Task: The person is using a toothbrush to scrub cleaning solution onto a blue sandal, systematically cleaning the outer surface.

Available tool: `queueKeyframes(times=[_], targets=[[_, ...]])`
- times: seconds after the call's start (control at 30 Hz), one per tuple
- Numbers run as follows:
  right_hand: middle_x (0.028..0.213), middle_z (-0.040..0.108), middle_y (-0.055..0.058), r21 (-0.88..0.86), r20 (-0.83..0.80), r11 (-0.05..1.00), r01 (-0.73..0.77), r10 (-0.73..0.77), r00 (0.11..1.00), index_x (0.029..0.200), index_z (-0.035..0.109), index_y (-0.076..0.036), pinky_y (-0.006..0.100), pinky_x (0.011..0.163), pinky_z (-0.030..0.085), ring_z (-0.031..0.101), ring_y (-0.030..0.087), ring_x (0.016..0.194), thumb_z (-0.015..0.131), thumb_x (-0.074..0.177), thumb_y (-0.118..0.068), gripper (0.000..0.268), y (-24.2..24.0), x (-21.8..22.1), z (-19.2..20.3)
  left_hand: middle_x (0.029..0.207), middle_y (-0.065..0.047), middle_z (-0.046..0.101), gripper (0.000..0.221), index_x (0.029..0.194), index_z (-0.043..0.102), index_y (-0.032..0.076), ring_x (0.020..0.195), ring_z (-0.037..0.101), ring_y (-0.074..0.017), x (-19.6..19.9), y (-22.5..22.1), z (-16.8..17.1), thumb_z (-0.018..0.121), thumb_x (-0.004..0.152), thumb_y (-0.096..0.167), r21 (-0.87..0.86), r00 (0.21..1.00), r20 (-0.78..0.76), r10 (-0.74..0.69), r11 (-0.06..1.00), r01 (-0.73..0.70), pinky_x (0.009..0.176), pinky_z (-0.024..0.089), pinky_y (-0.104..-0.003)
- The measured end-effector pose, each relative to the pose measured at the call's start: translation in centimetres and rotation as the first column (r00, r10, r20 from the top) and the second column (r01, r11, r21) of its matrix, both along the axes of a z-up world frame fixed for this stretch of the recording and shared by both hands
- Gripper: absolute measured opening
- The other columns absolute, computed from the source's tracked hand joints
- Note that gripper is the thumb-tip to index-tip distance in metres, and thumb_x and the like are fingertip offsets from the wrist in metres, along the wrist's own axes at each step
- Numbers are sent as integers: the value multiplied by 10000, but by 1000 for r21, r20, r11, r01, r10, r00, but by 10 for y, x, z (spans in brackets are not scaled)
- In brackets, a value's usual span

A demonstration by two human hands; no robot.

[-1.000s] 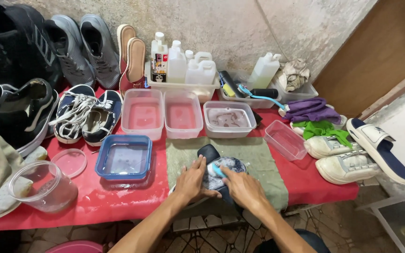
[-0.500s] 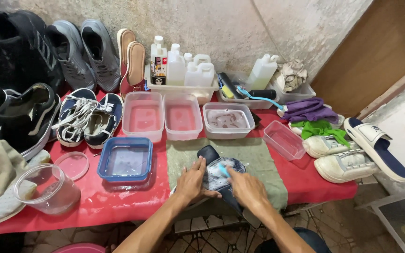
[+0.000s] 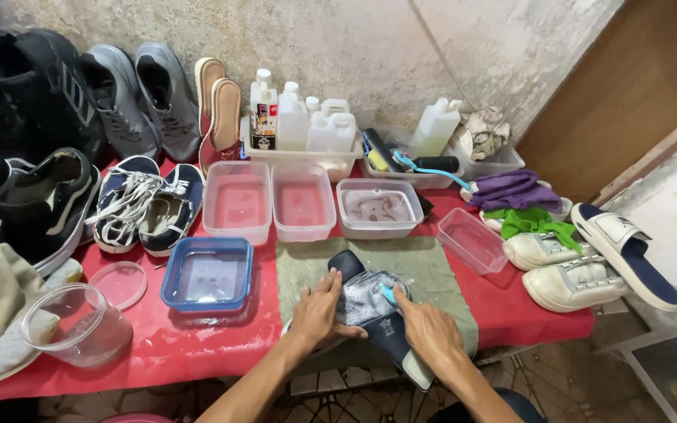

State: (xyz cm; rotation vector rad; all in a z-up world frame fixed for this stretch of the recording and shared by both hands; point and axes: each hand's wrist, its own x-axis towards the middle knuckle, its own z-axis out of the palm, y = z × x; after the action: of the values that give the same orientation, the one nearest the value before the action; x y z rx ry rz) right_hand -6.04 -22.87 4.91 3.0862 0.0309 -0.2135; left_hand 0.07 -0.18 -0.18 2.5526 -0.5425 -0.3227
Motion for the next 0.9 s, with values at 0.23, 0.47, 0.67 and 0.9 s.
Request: queueKeyframes(times=[0.23,0.47,0.67,0.9], targets=[[681,655,158,98,-6,989,106,-106,994,1564,376,-334,535,575,469,655,381,619,393,1063,-243,509,3,20,16,1711,-137,68,1534,1625,-6,67,1535,242,-343,2,-2,-11,787,567,846,31,1000,-6,-13,999,13,1241,123,-604],[743,678,177,51,-105,993,105,-99,990,1572,326,-465,535,632,502,693,403,720,404,1061,-401,522,-8,-2,36,1703,-142,135,1489,1621,58,72,1496,299,-404,-1,1,-7,841,584,799,-63,998,68,-4,998,8,1168,271,-649],[627,597,114,138,-38,989,47,-42,998,1576,346,-347,489,523,481,599,329,562,435,1068,-304,517,7,18,22,1703,-153,127,1496,1619,60,55,1524,237,-395,-2,3,-4,871,592,779,-60,999,49,-7,998,10,1193,211,-641],[902,705,233,60,-121,991,118,-110,987,1552,329,-520,586,700,483,676,497,893,417,1038,-430,529,-14,16,31,1708,-148,95,1495,1615,53,37,1519,259,-374,2,-2,-10,908,612,743,-6,999,39,-8,1000,8,1193,238,-627]])
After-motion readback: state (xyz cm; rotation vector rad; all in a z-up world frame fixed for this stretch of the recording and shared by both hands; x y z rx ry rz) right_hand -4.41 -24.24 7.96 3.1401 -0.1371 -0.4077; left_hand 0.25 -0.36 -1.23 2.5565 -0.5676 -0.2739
